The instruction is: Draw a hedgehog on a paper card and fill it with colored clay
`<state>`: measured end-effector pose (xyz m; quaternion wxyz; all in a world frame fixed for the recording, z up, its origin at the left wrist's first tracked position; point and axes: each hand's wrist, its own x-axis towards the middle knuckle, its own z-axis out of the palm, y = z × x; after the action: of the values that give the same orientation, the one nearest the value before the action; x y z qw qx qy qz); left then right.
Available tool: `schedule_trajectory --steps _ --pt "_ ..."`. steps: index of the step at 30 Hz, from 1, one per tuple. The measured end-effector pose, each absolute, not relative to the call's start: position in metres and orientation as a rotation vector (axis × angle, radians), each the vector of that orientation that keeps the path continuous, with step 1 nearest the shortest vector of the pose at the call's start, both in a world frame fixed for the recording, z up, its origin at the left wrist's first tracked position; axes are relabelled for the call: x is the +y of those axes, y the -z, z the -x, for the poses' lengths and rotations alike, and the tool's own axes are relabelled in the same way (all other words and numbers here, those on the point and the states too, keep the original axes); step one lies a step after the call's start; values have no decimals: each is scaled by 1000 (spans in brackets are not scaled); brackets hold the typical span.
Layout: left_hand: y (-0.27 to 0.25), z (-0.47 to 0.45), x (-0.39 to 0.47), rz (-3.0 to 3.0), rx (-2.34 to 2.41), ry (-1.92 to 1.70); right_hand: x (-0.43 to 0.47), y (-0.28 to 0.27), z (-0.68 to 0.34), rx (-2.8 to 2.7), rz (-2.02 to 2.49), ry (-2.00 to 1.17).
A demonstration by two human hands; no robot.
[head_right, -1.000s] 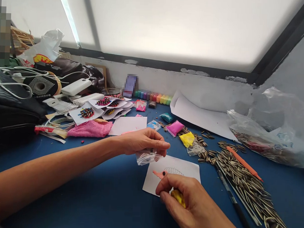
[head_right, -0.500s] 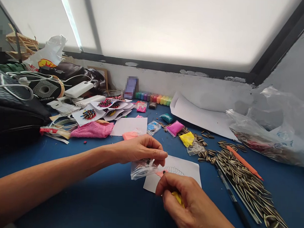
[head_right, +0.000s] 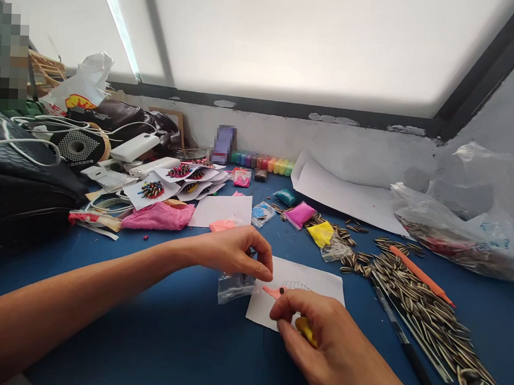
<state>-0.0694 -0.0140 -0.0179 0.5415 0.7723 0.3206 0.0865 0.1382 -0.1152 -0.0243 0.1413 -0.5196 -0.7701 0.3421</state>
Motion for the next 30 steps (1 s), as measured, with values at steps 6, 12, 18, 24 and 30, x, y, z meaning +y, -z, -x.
schedule_trajectory --steps 6,12,18,24,30 --pt "15 67 -21 -1704 599 -192 -113 26 -137 -2085 1517 -921" --pt "16 66 -21 -1631 608 -212 -114 25 -133 -2043 1504 -781" --pt "18 63 -24 -1615 601 -181 -119 26 -125 -1839 1497 -646" --pt "18 60 -31 -1619 632 -180 -120 28 -126 -1849 1533 -519" --pt "15 69 -17 -1817 619 -121 -112 32 -132 -1918 1431 -571"
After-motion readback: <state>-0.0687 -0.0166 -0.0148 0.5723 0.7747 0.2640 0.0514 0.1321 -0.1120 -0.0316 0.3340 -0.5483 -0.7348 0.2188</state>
